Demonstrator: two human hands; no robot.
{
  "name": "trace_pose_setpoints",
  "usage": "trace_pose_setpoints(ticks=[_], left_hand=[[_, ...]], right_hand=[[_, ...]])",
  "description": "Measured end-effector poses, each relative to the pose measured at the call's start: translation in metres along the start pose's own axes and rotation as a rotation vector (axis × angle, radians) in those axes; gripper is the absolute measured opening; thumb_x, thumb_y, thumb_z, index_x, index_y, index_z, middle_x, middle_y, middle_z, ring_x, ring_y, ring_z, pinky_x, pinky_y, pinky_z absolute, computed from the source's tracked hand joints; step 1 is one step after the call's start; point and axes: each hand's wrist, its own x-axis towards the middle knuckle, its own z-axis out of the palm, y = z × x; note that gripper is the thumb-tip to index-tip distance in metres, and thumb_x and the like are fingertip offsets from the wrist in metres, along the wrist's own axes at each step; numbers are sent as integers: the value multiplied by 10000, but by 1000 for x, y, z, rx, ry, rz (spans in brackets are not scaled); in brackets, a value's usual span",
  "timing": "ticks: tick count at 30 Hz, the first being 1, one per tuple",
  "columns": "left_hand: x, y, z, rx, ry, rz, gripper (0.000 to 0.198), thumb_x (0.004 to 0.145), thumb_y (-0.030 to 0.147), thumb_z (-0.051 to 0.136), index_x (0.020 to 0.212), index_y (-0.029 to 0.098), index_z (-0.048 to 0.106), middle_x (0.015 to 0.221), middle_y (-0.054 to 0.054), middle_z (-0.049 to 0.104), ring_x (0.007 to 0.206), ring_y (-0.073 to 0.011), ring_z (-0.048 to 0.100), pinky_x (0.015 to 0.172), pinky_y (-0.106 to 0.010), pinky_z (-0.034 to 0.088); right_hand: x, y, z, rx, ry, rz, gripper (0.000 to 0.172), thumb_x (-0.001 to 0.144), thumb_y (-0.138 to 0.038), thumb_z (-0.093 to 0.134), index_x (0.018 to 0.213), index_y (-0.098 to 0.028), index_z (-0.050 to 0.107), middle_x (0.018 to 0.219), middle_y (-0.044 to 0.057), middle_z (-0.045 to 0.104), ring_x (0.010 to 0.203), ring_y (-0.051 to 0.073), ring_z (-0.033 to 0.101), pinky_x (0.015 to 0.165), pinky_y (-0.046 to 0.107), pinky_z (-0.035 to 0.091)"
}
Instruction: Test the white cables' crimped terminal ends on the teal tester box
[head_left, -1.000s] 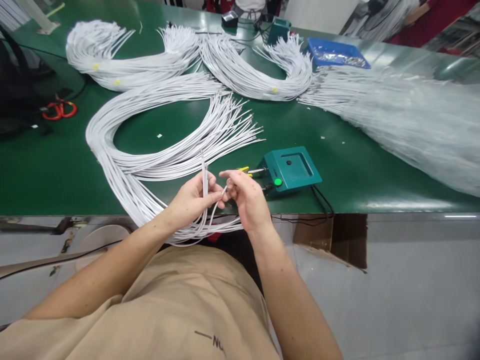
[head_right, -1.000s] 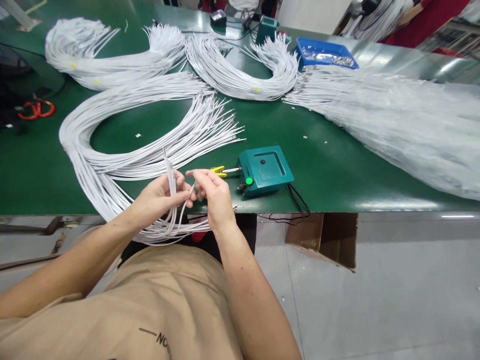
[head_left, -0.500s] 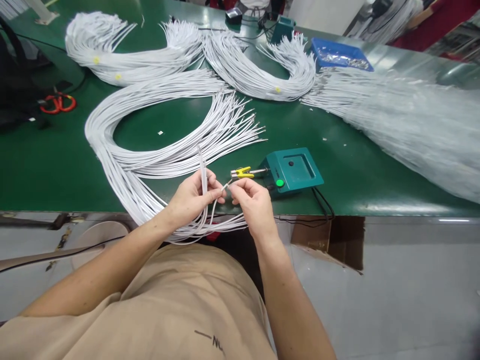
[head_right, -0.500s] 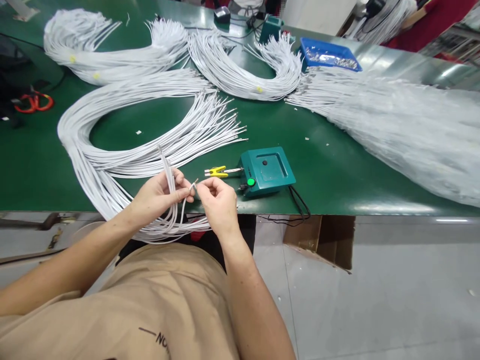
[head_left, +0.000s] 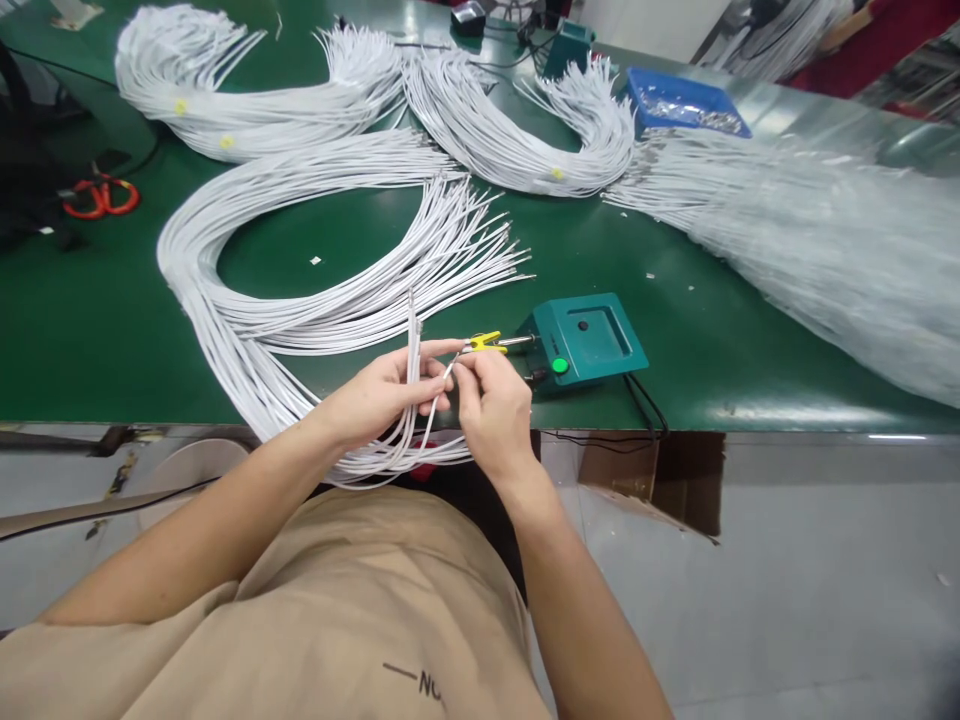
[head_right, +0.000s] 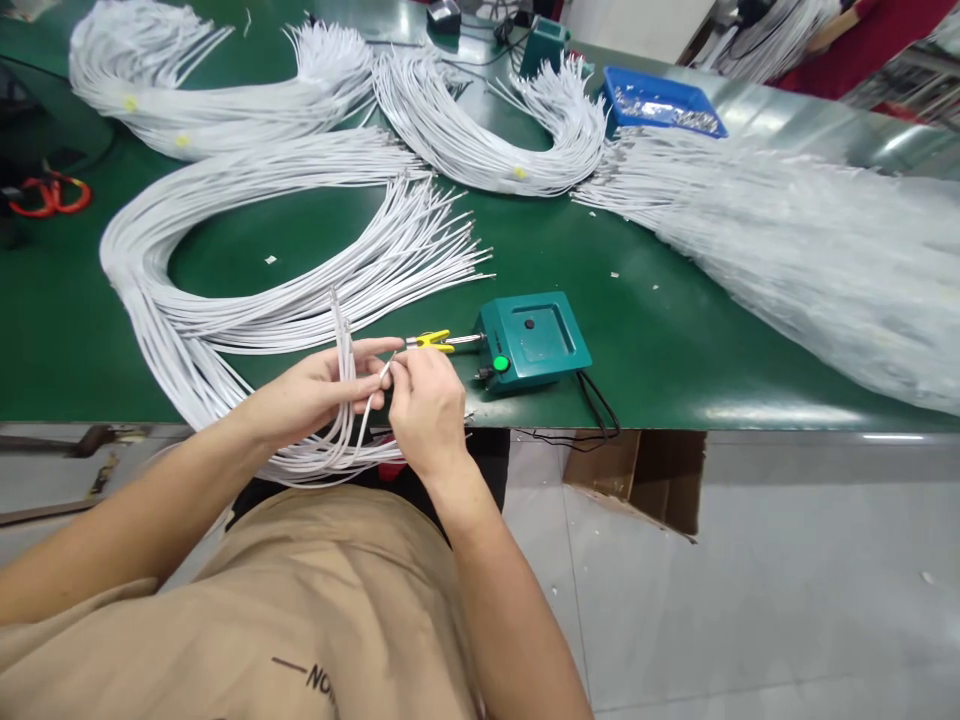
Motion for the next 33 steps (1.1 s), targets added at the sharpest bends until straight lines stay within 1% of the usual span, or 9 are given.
trace_pose_setpoints(ticks=[4, 8, 11, 13, 16, 20, 27, 30, 33], left_hand=[[8, -2, -3, -168, -23, -108, 401, 716, 135, 732, 1109, 157, 659, 790, -7, 596, 645, -85, 600, 519, -163, 418], [15, -4, -3, -109, 62, -72, 444, 731, 159, 729, 1160, 165, 617, 793, -5, 606, 646, -92, 620, 486, -145, 409], [20, -7, -3, -15, 72, -8, 476, 744, 191, 724, 1199, 164, 586, 804, -12, 613, 648, -100, 627, 444, -135, 385], [23, -9, -3, 35, 72, 39, 469, 754, 203, 715, 1200, 165, 577, 805, -15, 621, 653, -103, 634, 446, -134, 396], [26, -10, -2, 76, 93, 84, 437, 758, 210, 708, 1168, 158, 566, 794, -11, 624, 656, -109, 649, 476, -146, 437], [30, -10, 3, 120, 141, 104, 423, 743, 219, 712, 1122, 153, 538, 761, 2, 615, 645, -134, 671, 468, -163, 465], [35, -14, 7, 268, 190, 91, 379, 745, 217, 690, 1083, 180, 522, 721, 19, 604, 676, -172, 702, 468, -177, 500], [36, -16, 7, 302, 206, 87, 370, 737, 217, 693, 1069, 189, 529, 738, 13, 617, 703, -189, 714, 471, -182, 511], [35, -16, 7, 277, 215, 65, 364, 728, 215, 700, 1048, 184, 530, 744, 10, 626, 710, -188, 717, 477, -179, 515]], right_hand=[[5, 7, -9, -486, -63, -324, 291, 942, -189, 370, 812, -161, 629, 838, 104, 626, 836, 224, 527, 788, 346, 411], [26, 11, -33, -618, -81, -328, 245, 922, -243, 479, 1118, -149, 593, 1111, 125, 637, 1006, 257, 514, 853, 375, 382], [42, 15, -49, -688, -178, -313, 160, 888, -214, 540, 1020, -162, 615, 1002, 99, 681, 969, 256, 527, 923, 397, 341], [50, 19, -56, -708, -269, -322, 68, 870, -195, 562, 899, -179, 621, 862, 62, 690, 879, 239, 535, 912, 388, 337], [57, 21, -60, -697, -326, -334, 65, 848, -153, 567, 870, -183, 621, 841, 48, 689, 879, 232, 523, 848, 363, 349], [61, 19, -61, -692, -321, -331, 121, 823, -101, 542, 822, -188, 627, 764, 52, 672, 847, 233, 490, 783, 360, 342], [67, 22, -60, -705, -290, -314, 145, 803, -101, 559, 758, -205, 649, 651, 42, 577, 773, 215, 494, 823, 367, 362], [67, 19, -60, -695, -301, -289, 131, 806, -118, 566, 769, -207, 655, 656, 47, 583, 775, 224, 505, 818, 371, 376], [63, 12, -61, -605, -256, -273, 98, 824, -165, 584, 882, -198, 656, 826, 60, 668, 894, 246, 529, 840, 379, 384]])
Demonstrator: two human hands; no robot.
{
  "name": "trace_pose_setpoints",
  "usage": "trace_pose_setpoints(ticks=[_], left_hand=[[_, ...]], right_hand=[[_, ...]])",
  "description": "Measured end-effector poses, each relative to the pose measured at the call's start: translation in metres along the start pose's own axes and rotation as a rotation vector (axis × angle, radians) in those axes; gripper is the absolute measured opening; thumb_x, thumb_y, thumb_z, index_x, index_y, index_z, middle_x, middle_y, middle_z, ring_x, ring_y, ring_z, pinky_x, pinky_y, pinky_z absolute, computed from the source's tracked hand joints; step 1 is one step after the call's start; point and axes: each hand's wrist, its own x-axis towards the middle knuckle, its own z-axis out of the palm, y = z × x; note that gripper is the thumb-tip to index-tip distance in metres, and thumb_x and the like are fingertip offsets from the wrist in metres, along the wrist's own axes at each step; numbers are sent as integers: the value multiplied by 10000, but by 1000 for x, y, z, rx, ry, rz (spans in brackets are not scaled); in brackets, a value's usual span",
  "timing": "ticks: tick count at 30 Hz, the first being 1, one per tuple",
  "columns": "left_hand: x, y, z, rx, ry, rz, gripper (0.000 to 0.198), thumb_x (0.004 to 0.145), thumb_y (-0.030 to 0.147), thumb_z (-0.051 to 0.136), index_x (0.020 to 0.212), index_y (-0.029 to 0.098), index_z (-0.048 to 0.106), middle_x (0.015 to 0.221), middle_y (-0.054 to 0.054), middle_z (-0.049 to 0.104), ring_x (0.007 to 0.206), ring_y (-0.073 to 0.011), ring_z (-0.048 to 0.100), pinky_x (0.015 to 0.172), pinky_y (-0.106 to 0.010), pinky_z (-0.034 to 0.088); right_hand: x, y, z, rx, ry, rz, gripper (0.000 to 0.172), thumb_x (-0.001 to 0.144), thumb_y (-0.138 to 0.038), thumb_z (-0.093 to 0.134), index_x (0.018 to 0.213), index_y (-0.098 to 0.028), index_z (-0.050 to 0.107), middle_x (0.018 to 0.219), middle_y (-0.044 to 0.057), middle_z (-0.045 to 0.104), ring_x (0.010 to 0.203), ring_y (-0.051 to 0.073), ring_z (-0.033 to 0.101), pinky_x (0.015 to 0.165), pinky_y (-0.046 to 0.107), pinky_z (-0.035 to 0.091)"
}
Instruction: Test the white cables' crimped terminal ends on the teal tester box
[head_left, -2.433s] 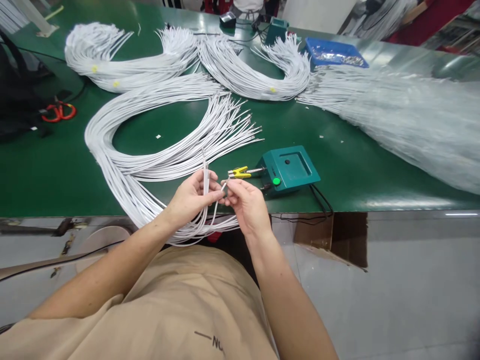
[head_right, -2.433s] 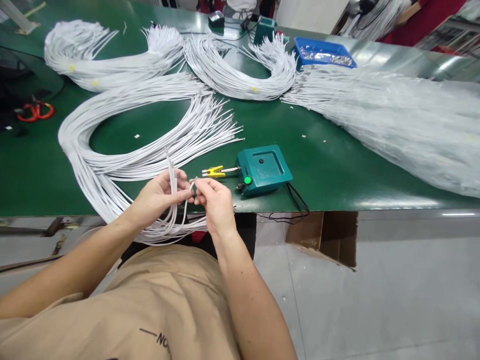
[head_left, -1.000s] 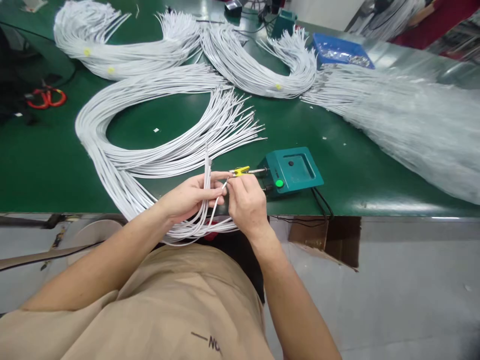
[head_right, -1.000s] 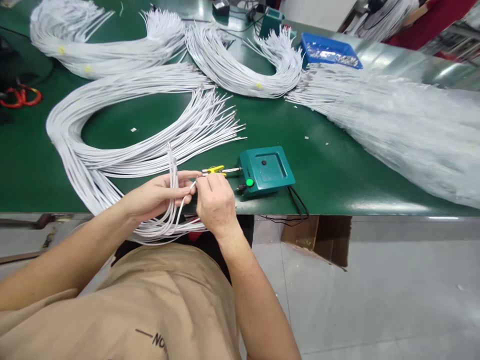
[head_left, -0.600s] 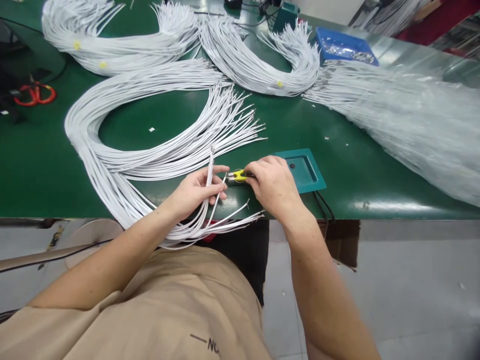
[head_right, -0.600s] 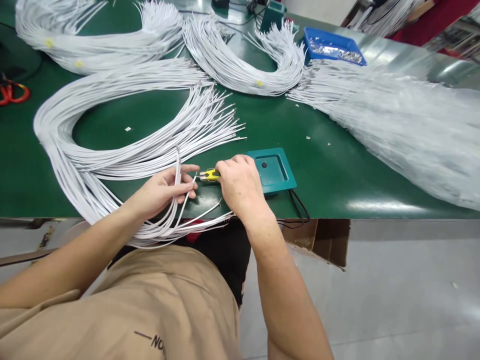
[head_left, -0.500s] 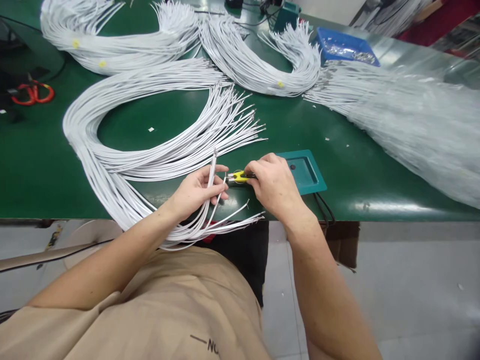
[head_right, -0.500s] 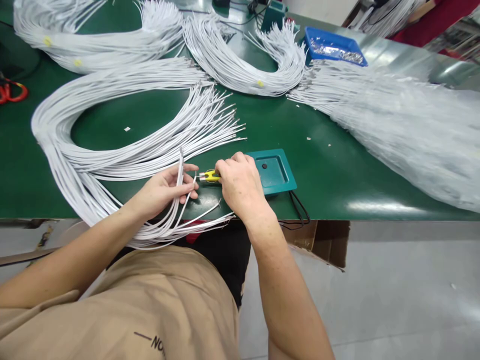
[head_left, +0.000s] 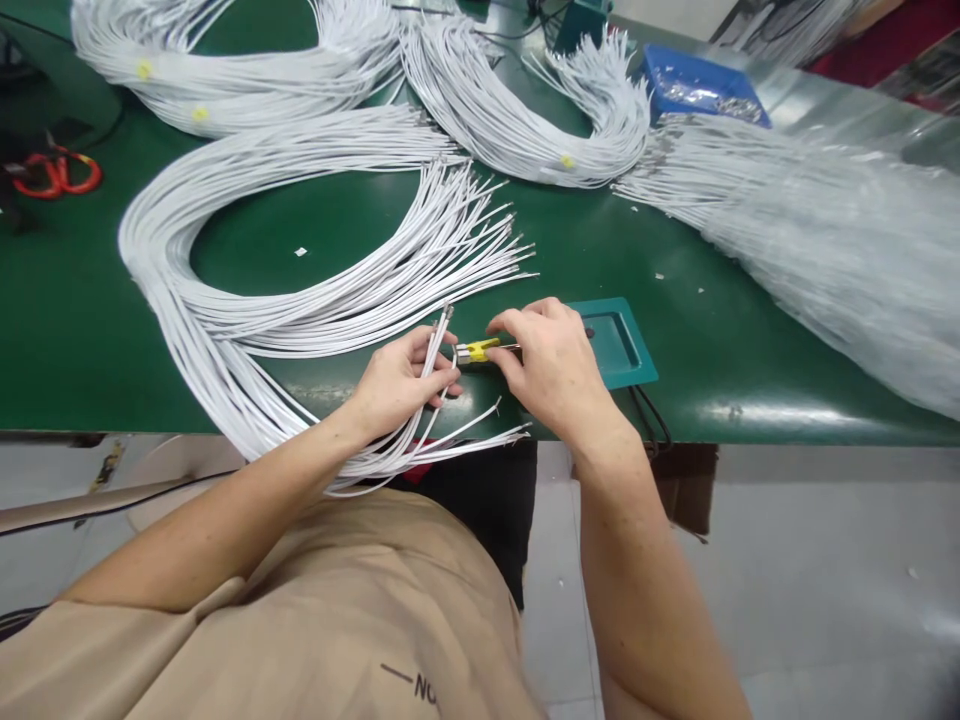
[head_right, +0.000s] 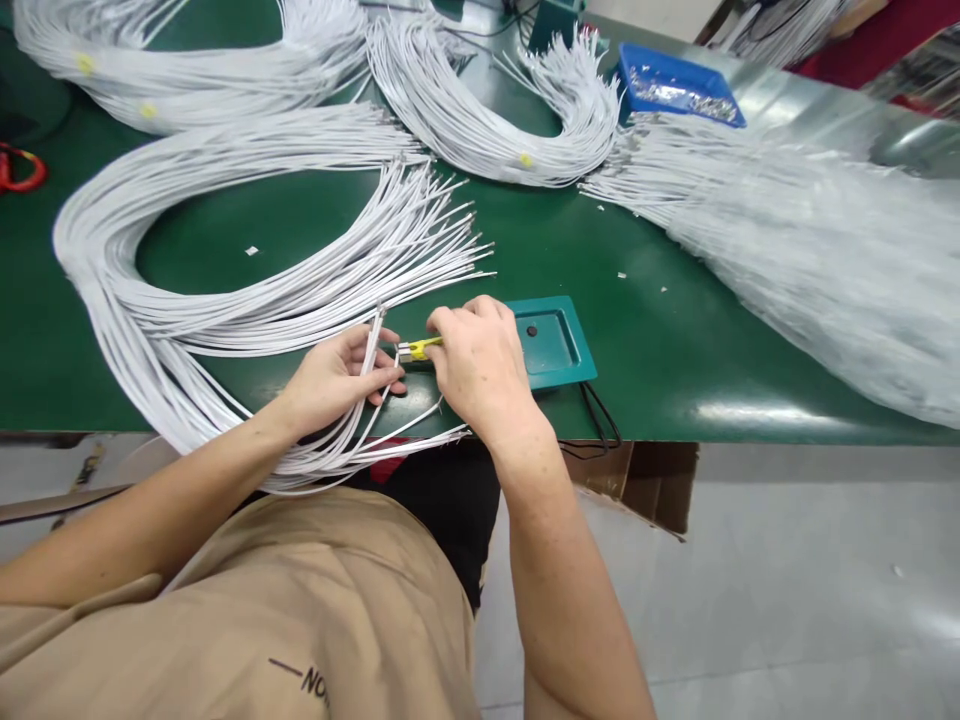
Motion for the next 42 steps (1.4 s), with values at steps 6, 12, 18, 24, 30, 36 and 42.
trace_pose_setpoints(ticks=[6, 12, 18, 24, 30, 36, 42], left_hand=[[-2, 3, -4, -53, -15, -19, 367, 722, 215, 714, 1031, 163, 523, 716, 23, 607, 666, -164, 708, 477, -169, 499], [-9, 4, -13, -100, -31, 25, 442, 717, 245, 744, 1089, 160, 520, 760, 7, 633, 684, -170, 712, 507, -180, 505], [-26, 12, -14, -82, -59, 128, 459, 755, 255, 727, 1150, 177, 507, 792, -14, 671, 713, -172, 712, 513, -178, 493], [-39, 16, -12, -47, -70, 186, 459, 778, 257, 709, 1182, 194, 502, 817, -16, 684, 716, -163, 705, 530, -189, 496], [-44, 17, -10, 29, -88, 233, 385, 814, 282, 672, 1163, 198, 533, 823, -12, 657, 713, -145, 690, 529, -183, 488], [-46, 16, -11, 96, -58, 247, 322, 830, 312, 652, 1119, 202, 561, 806, 3, 620, 733, -145, 689, 542, -183, 493], [-46, 17, -14, 69, -50, 247, 317, 823, 288, 657, 1107, 199, 546, 847, -17, 665, 734, -159, 698, 540, -196, 496]], right_hand=[[-16, -22, -2, 157, 257, 131, 120, 877, -177, 547, 949, -187, 642, 972, 46, 702, 937, 218, 566, 868, 365, 401], [-29, -40, 9, 307, 338, 221, 141, 896, -186, 518, 863, -200, 654, 837, 31, 704, 793, 186, 588, 754, 320, 436], [-18, -45, 9, 533, 244, 319, 191, 876, -159, 505, 842, -190, 691, 875, 39, 703, 808, 156, 625, 733, 271, 452], [-14, -49, 4, 803, 24, 415, 273, 873, -349, 520, 763, -182, 706, 741, 17, 696, 666, 139, 597, 624, 262, 434], [-19, -52, 3, 1038, -13, 467, 133, 748, -255, 609, 770, -163, 702, 679, 7, 699, 635, 137, 622, 627, 250, 458], [-24, -53, 9, 1002, 37, 510, 99, 716, -244, 587, 691, -178, 658, 655, -18, 656, 607, 119, 570, 586, 235, 431], [-26, -53, 11, 1035, 144, 589, 155, 751, -275, 562, 801, -185, 677, 735, -14, 655, 599, 104, 526, 589, 235, 442]])
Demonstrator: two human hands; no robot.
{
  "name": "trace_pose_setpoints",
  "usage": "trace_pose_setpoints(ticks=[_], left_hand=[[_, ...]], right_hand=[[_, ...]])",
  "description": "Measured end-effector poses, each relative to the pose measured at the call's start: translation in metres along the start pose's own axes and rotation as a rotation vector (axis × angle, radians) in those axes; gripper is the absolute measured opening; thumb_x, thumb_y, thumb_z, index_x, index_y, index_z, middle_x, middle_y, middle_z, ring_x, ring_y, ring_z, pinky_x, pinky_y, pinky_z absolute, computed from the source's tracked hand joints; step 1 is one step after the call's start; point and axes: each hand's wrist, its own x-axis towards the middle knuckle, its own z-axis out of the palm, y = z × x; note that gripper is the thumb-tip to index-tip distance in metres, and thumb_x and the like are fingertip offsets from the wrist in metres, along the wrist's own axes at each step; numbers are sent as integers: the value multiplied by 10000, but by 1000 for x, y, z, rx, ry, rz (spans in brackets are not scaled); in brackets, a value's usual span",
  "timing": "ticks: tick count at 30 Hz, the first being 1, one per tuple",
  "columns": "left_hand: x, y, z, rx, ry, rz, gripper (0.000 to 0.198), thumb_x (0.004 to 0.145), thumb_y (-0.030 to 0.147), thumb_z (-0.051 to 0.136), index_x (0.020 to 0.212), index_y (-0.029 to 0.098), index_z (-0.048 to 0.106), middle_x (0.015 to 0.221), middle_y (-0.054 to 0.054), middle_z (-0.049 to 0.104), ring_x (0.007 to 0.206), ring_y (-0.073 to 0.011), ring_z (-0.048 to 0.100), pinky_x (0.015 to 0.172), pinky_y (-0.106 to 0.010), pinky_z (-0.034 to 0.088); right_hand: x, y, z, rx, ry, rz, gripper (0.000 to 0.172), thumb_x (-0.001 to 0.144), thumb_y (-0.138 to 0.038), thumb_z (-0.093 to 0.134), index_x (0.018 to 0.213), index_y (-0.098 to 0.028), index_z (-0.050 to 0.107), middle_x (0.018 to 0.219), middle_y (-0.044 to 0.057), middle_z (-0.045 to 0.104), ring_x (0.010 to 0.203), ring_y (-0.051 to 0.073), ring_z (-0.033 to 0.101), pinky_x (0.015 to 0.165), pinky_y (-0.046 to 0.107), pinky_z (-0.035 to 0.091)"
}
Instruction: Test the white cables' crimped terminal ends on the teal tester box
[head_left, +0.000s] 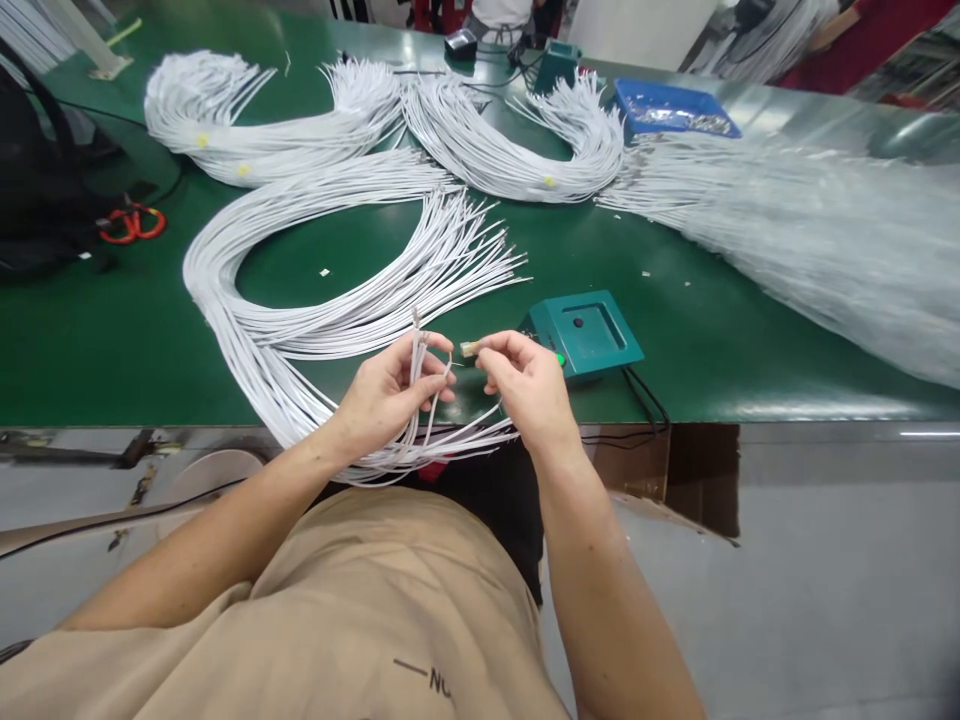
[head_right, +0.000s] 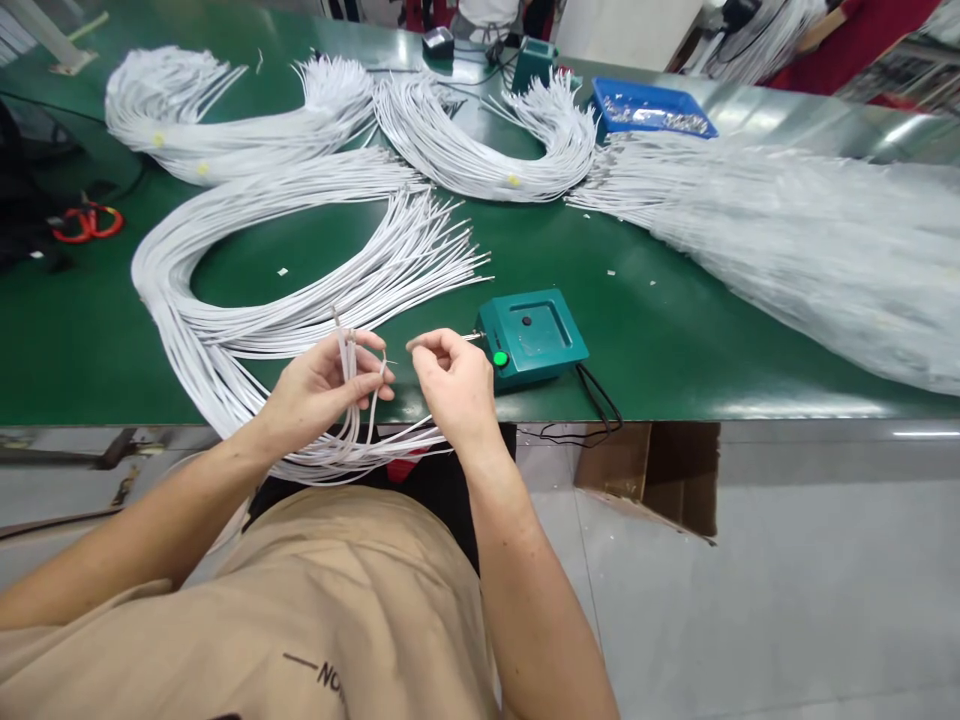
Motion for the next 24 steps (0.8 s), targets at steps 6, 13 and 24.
trace_pose_setpoints(ticks=[6, 13, 24], left_hand=[[1, 2, 1, 20, 6, 2, 315, 806, 269, 673, 1091, 187, 567, 813, -13, 678, 708, -153, 695, 530, -190, 492], [2, 1, -1, 50, 3, 7, 295, 815, 276, 665, 1083, 189, 577, 820, -12, 680, 723, -155, 702, 543, -190, 497], [5, 2, -1, -26, 8, -48, 324, 788, 278, 700, 1058, 181, 549, 820, -31, 711, 720, -167, 705, 531, -199, 485]], right_hand=[[1, -5, 3, 44, -131, -31, 143, 756, -278, 598, 797, -176, 688, 725, 0, 690, 662, 123, 612, 645, 237, 477], [1, 0, 5, 94, -165, -16, 104, 737, -250, 607, 698, -169, 659, 665, -13, 678, 640, 119, 607, 623, 224, 456], [4, 2, 11, 271, -112, 99, 181, 768, -317, 593, 774, -162, 686, 668, -10, 628, 608, 97, 552, 607, 218, 461]])
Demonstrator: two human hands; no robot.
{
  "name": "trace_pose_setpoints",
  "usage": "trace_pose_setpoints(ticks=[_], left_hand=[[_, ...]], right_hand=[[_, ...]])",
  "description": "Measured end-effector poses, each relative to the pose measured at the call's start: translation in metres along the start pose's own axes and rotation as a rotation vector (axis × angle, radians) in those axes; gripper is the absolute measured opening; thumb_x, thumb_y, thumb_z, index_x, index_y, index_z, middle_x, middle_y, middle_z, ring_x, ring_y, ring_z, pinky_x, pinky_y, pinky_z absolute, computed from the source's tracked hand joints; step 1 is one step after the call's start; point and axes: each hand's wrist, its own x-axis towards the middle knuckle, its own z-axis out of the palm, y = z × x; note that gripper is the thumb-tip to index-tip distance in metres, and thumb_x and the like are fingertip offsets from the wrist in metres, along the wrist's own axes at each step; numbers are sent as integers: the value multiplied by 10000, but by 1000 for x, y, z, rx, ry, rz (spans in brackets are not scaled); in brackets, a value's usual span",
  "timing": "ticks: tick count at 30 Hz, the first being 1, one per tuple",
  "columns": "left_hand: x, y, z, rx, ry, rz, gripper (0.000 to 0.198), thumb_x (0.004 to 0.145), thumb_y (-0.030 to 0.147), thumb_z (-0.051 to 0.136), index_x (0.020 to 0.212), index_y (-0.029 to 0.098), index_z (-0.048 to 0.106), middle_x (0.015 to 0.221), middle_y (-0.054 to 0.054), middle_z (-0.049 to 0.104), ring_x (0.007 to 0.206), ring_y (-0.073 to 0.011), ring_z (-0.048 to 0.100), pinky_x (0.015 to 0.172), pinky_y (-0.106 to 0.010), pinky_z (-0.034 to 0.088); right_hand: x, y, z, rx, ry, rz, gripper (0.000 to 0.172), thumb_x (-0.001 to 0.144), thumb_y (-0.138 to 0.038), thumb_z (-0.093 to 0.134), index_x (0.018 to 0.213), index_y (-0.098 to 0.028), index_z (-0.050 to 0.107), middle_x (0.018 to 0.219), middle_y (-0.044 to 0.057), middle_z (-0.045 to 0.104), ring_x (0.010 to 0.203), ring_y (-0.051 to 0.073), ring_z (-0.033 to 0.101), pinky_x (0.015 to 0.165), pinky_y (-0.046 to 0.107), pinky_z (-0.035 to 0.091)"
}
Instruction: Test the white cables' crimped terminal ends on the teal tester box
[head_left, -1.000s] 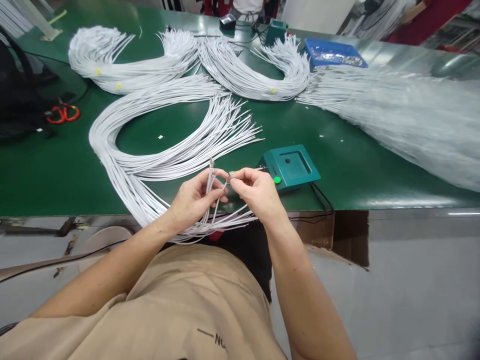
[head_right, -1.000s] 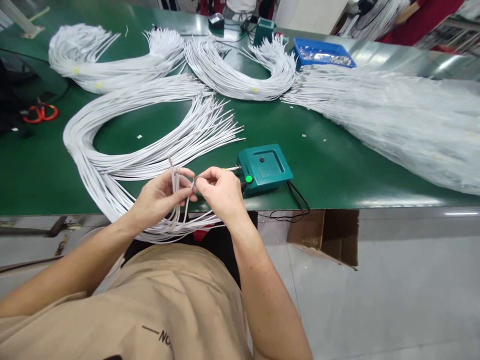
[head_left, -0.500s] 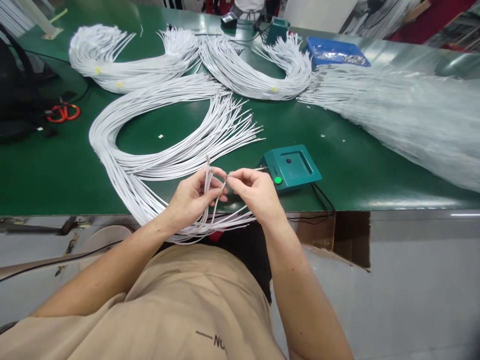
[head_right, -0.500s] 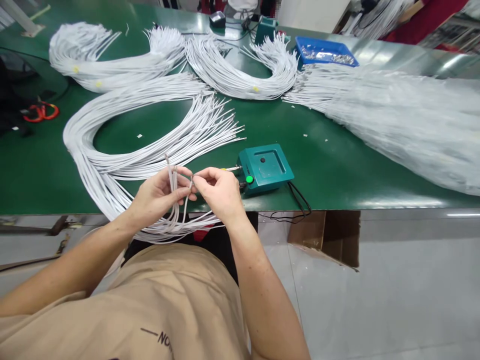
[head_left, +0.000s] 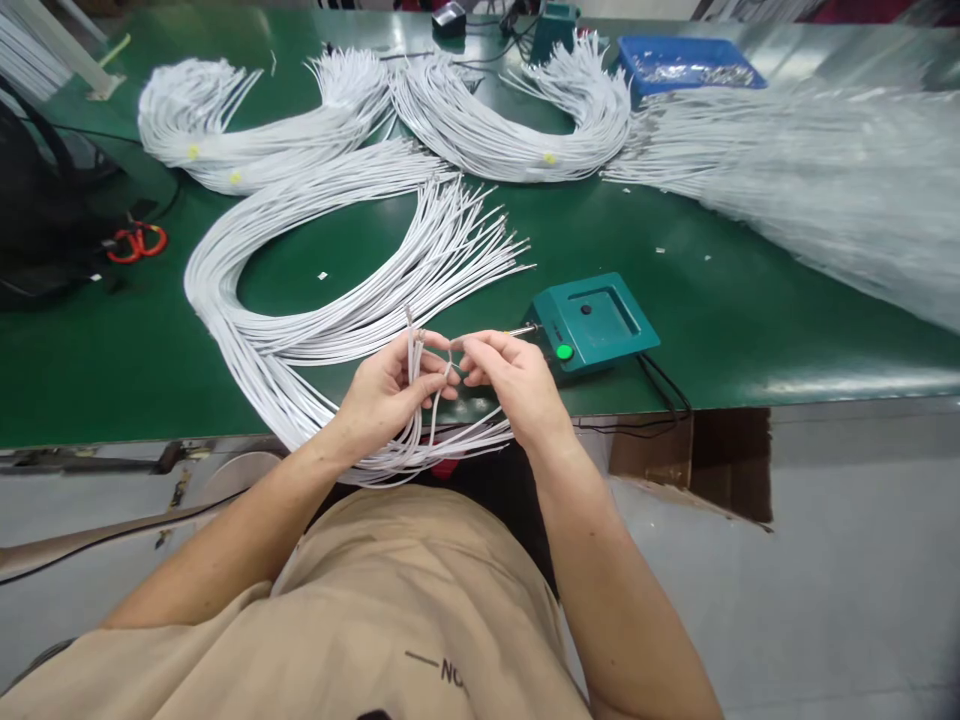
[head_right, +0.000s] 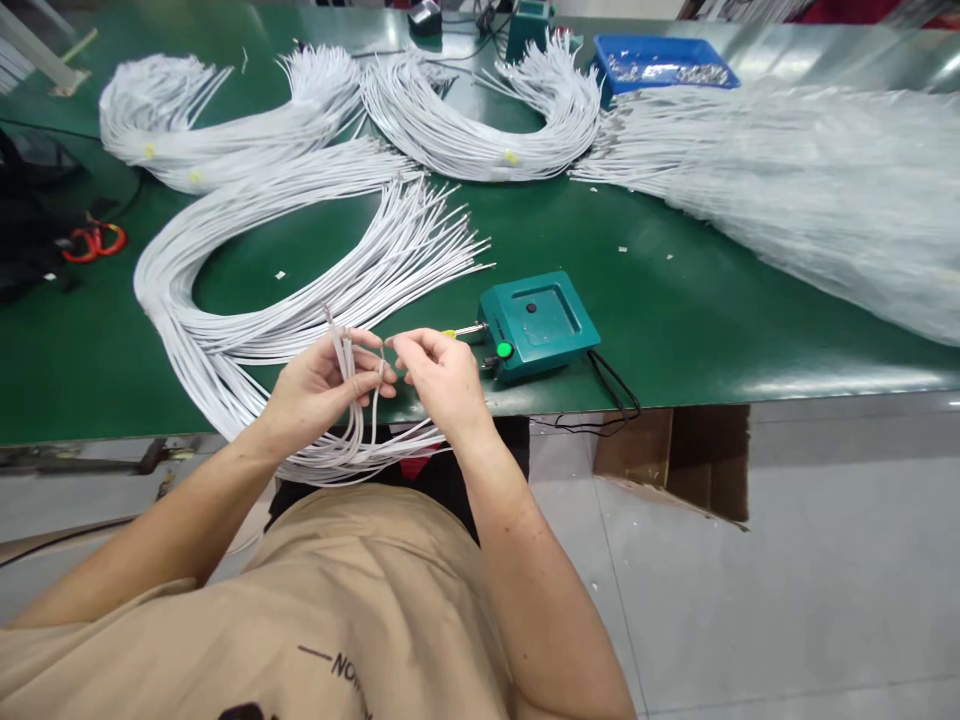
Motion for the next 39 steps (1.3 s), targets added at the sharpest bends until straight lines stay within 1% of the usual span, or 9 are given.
trace_pose_setpoints(ticks=[4, 17, 22, 24, 26, 29, 32, 36, 39], left_hand=[[1, -1, 0, 18, -11, 7, 313, 794, 289, 696, 1048, 179, 551, 822, -38, 715, 718, -165, 706, 530, -192, 481], [2, -1, -2, 121, -14, 53, 293, 822, 312, 666, 1060, 178, 559, 814, -26, 700, 723, -160, 698, 560, -205, 497], [3, -4, -2, 112, -10, 55, 278, 832, 288, 653, 1069, 182, 554, 830, -21, 687, 719, -148, 695, 552, -190, 499], [3, -4, -3, 129, -10, 64, 283, 830, 281, 654, 1074, 180, 554, 812, -13, 673, 713, -145, 691, 555, -190, 507], [4, -4, -3, 133, -14, 61, 311, 823, 278, 660, 1097, 181, 548, 790, -1, 651, 708, -142, 686, 556, -189, 518], [7, -3, -2, 91, -43, 7, 396, 813, 275, 671, 1168, 179, 524, 791, 6, 621, 698, -136, 682, 550, -192, 535], [12, -4, 0, 28, -61, -50, 423, 791, 270, 693, 1165, 154, 533, 796, -1, 610, 680, -134, 686, 542, -191, 544], [21, -9, 3, -36, -28, -95, 424, 761, 264, 717, 1122, 151, 525, 780, 1, 611, 688, -156, 701, 517, -188, 536], [26, -12, 6, -47, -18, -113, 413, 756, 247, 715, 1099, 154, 505, 756, 1, 619, 685, -166, 704, 497, -183, 523]], right_hand=[[0, 0, 0, 41, -68, 0, 123, 719, -283, 654, 719, -163, 676, 650, -4, 646, 620, 114, 591, 632, 237, 485], [-2, 6, -3, -20, -20, -4, 69, 688, -193, 614, 626, -164, 608, 631, -23, 634, 614, 97, 560, 601, 211, 439], [-4, 5, -6, -33, 50, -65, 213, 799, -357, 591, 878, -171, 658, 806, 4, 668, 715, 116, 600, 663, 234, 474], [-5, 6, -5, -132, 9, -124, 244, 830, -383, 578, 951, -184, 650, 844, 8, 679, 731, 125, 614, 675, 246, 479], [-6, 10, -4, -320, -15, -228, 152, 849, -313, 568, 897, -191, 644, 821, 8, 679, 737, 136, 615, 698, 260, 471], [-6, 16, -3, -757, 47, -482, 169, 888, -199, 479, 792, -180, 617, 820, 46, 657, 812, 177, 581, 761, 306, 429], [-2, 14, -9, -1138, 42, -681, 215, 913, -195, 420, 820, -168, 613, 860, 86, 636, 844, 220, 525, 773, 353, 376], [11, -2, -30, -1329, 53, -704, 161, 892, -211, 479, 969, -152, 608, 980, 109, 646, 929, 252, 504, 822, 368, 348], [25, -9, -45, -1428, -40, -648, 120, 848, -158, 522, 927, -153, 612, 866, 85, 668, 875, 240, 524, 894, 368, 333]])
